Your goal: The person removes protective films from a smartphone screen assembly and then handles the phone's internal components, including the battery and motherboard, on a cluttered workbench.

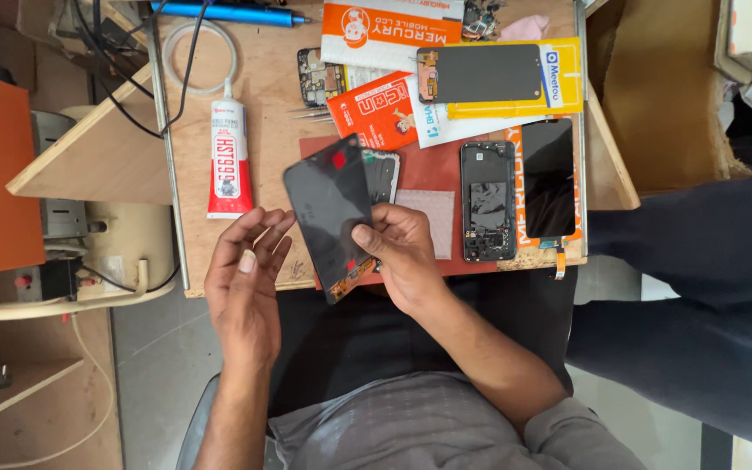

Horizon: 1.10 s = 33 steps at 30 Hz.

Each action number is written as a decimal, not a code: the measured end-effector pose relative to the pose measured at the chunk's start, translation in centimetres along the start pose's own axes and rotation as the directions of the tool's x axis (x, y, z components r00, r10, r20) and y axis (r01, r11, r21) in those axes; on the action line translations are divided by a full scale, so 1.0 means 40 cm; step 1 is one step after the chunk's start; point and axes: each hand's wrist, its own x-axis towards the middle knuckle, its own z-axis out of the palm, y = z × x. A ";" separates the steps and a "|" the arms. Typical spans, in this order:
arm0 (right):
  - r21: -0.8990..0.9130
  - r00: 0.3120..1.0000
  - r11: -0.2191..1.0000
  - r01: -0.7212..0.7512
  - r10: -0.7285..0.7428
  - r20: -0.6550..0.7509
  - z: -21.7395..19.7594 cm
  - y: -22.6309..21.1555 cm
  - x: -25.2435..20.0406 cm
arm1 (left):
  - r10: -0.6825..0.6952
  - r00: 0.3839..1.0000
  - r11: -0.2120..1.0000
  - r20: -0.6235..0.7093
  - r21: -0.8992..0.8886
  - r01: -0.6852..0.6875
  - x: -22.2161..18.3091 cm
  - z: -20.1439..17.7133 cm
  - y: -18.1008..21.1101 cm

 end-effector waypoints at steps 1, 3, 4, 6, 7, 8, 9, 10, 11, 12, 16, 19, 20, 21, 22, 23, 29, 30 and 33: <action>-0.034 1.000 0.999 -0.001 0.001 -0.006 0.000 0.006 -0.007 | 0.003 1.000 1.000 0.001 -0.018 -0.003 -0.004 -0.007 -0.007; -0.108 1.000 0.994 0.009 -0.011 -0.015 0.001 0.007 -0.006 | -0.002 1.000 0.999 0.015 -0.046 0.003 -0.008 -0.017 -0.019; -0.122 1.000 0.992 0.007 -0.009 -0.017 0.004 0.006 -0.004 | -0.005 1.000 0.998 0.023 -0.061 0.006 -0.010 -0.020 -0.025; -0.152 1.000 0.988 -0.002 -0.001 -0.021 0.009 0.006 -0.005 | -0.026 1.000 0.999 0.015 -0.040 0.026 -0.007 -0.020 -0.044; -0.173 1.000 0.985 0.005 -0.008 -0.022 0.010 0.006 -0.005 | -0.038 0.999 0.999 0.010 -0.029 0.038 -0.007 -0.021 -0.051; -0.193 1.000 0.981 0.011 -0.016 -0.021 0.011 0.006 -0.005 | -0.034 0.999 0.999 0.032 -0.006 0.034 -0.009 -0.022 -0.054; -0.213 1.000 0.977 0.018 -0.023 -0.020 0.011 0.006 -0.005 | -0.030 0.998 0.999 0.055 0.017 0.029 -0.012 -0.020 -0.058; -0.229 0.999 0.973 0.026 -0.030 -0.016 0.012 0.005 -0.005 | -0.024 0.997 0.999 0.074 0.041 0.021 -0.014 -0.018 -0.060; -0.244 0.999 0.969 0.033 -0.037 -0.011 0.011 0.004 -0.005 | -0.049 0.997 0.998 0.067 0.051 0.045 -0.014 -0.015 -0.062; -0.258 0.999 0.965 0.041 -0.043 -0.004 0.011 0.003 -0.004 | -0.072 0.996 0.996 0.057 0.062 0.069 -0.013 -0.011 -0.063; -0.320 0.998 0.945 0.063 -0.059 0.025 0.011 -0.003 -0.006 | -0.106 0.994 0.991 0.030 0.084 0.104 -0.008 0.005 -0.061; -0.388 0.996 0.917 0.088 -0.080 0.035 0.012 -0.004 -0.007 | -0.075 0.997 0.990 0.006 0.123 0.074 -0.008 0.010 -0.060; -0.408 0.996 0.908 0.090 -0.082 0.038 0.013 -0.004 -0.008 | -0.072 0.997 0.989 -0.012 0.131 0.073 -0.007 0.010 -0.062; -0.428 0.996 0.899 0.093 -0.084 0.040 0.013 -0.004 -0.008 | -0.069 0.997 0.988 -0.029 0.139 0.073 -0.005 0.010 -0.065; -0.427 0.996 0.900 0.088 -0.078 0.041 0.014 -0.004 -0.009 | -0.069 0.996 0.986 -0.048 0.146 0.075 -0.007 0.009 -0.067; -0.426 0.996 0.901 0.084 -0.073 0.042 0.015 -0.004 -0.011 | -0.064 0.996 0.985 -0.054 0.154 0.071 -0.009 0.008 -0.069; -0.426 0.992 0.896 0.126 -0.100 0.083 0.001 -0.011 0.000 | -0.001 1.000 0.979 -0.014 0.204 0.003 0.001 0.017 -0.061; -0.425 0.990 0.895 0.134 -0.106 0.090 -0.008 -0.011 0.002 | -0.015 1.000 0.973 -0.001 0.229 0.015 0.005 0.022 -0.057; -0.351 0.998 0.935 0.049 -0.037 0.041 -0.051 -0.018 0.010 | 0.035 0.993 0.922 0.113 0.379 -0.076 0.021 0.046 -0.035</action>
